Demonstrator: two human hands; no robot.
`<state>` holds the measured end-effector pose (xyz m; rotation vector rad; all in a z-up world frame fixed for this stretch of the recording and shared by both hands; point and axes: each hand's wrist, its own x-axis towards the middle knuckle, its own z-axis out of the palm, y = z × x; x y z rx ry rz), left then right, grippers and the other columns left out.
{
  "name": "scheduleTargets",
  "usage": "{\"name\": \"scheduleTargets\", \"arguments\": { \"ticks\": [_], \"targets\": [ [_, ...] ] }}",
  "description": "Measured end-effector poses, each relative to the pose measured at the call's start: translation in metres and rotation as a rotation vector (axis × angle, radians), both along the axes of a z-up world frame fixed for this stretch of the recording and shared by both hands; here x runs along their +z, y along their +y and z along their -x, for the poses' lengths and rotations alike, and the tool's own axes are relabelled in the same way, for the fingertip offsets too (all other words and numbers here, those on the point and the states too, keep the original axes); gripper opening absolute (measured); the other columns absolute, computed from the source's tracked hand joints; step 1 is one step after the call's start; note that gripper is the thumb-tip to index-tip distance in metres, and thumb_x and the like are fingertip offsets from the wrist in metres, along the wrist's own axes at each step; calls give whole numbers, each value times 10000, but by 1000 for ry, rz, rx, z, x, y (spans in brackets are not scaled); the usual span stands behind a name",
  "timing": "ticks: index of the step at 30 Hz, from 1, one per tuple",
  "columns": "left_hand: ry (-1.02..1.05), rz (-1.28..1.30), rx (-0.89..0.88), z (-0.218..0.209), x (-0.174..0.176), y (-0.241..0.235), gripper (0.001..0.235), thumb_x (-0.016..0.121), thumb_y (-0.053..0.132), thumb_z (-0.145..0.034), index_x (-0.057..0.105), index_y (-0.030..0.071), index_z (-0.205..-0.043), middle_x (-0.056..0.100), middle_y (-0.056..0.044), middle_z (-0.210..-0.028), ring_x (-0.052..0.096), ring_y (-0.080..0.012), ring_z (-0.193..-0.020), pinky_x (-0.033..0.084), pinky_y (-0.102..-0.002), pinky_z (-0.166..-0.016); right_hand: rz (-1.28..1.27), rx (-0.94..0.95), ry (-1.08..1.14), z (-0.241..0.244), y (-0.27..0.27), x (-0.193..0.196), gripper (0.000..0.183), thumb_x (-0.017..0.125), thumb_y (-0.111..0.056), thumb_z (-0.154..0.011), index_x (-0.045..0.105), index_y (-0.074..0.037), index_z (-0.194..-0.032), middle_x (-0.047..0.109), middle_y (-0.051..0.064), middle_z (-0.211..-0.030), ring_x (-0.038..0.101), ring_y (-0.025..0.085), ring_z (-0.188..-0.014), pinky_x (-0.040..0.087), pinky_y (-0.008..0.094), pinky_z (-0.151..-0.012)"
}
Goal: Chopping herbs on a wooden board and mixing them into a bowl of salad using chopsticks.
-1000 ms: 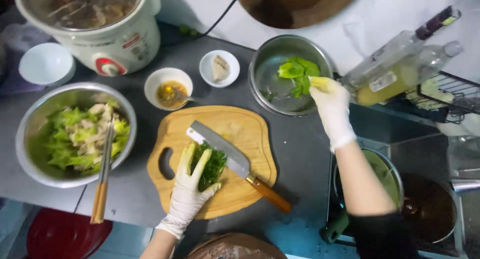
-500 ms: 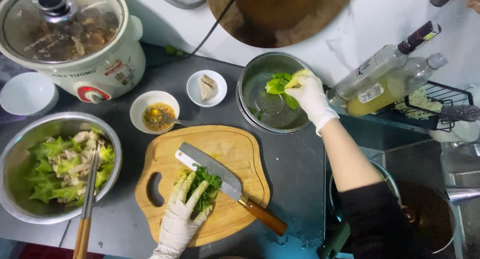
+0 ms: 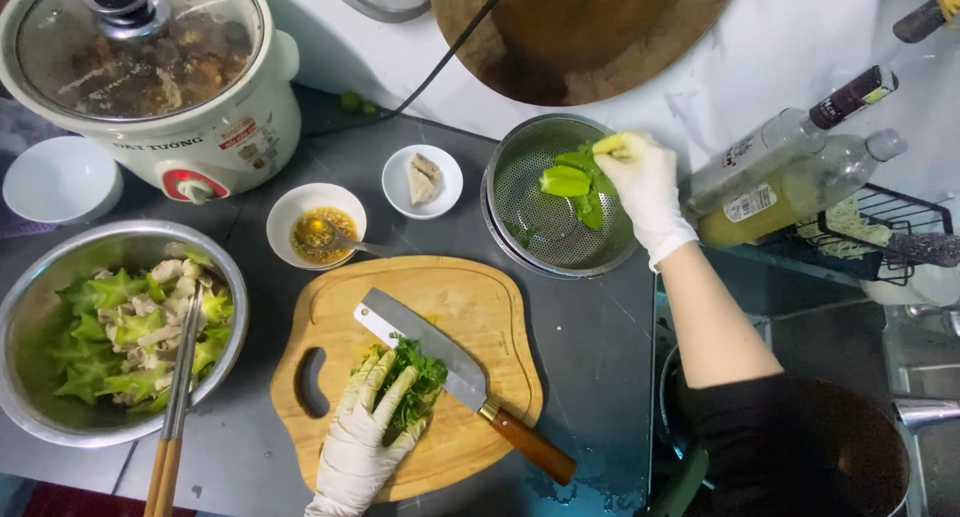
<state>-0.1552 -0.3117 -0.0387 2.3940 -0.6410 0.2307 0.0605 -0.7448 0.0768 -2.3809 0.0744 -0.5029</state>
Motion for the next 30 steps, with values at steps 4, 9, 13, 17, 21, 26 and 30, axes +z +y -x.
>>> {"name": "scheduleTargets", "arguments": {
  "ticks": [4, 9, 13, 17, 21, 26, 30],
  "targets": [
    [17, 10, -5, 1, 5, -1, 743, 833, 327, -784, 545, 210, -1459, 473, -128, -1552, 441, -358, -1438, 349, -469, -1216, -333, 8, 247, 29, 69, 66, 314, 740, -4, -822, 722, -114, -1115, 784, 25, -998, 699, 82, -824, 481, 201, -667],
    [26, 14, -22, 1, 7, 1, 752, 831, 320, -791, 531, 212, -1473, 460, -119, -1566, 429, -359, -1445, 325, -471, -1227, -50, 120, 842, 29, 112, 38, 662, 668, -7, -886, 573, -341, -1450, 653, 131, -1301, 641, 212, -1167, 515, 343, -1060],
    [1, 19, -13, 0, 9, 0, 730, 825, 341, -797, 546, 193, -1455, 482, -130, -1545, 448, -358, -1434, 360, -466, -1210, 64, 167, 841, 6, 94, -31, 335, 664, -7, -885, 715, -148, -1185, 757, 71, -1188, 711, 252, -1079, 541, 361, -959],
    [-29, 7, -8, -1, 3, -1, 741, 825, 362, -794, 542, 184, -1456, 493, -135, -1530, 481, -359, -1400, 361, -478, -1209, 178, -3, 992, 17, 97, 14, 262, 596, -106, -1001, 704, -137, -1238, 717, 68, -1190, 677, 196, -1020, 569, 342, -931],
    [-9, 6, 20, 1, 2, -2, 752, 830, 387, -776, 551, 215, -1453, 498, -90, -1544, 486, -313, -1404, 353, -440, -1219, 156, -294, 790, -18, 12, -31, 239, 649, -66, -925, 765, -87, -1132, 765, 119, -1071, 727, 255, -962, 571, 370, -969],
    [-23, -18, 51, 1, 3, -2, 760, 828, 388, -757, 558, 228, -1449, 518, -64, -1533, 503, -293, -1392, 386, -411, -1201, 518, -189, 783, -32, -22, -97, 262, 718, -248, -896, 792, -58, -1060, 777, 162, -1010, 726, 394, -947, 561, 414, -935],
    [22, -22, 45, -2, 4, -1, 787, 837, 382, -755, 538, 232, -1468, 496, -57, -1553, 482, -287, -1409, 361, -407, -1212, 250, -298, 687, -3, -1, -28, 224, 686, -71, -816, 815, -141, -986, 790, 67, -987, 713, 269, -940, 533, 330, -936]
  ]
}}
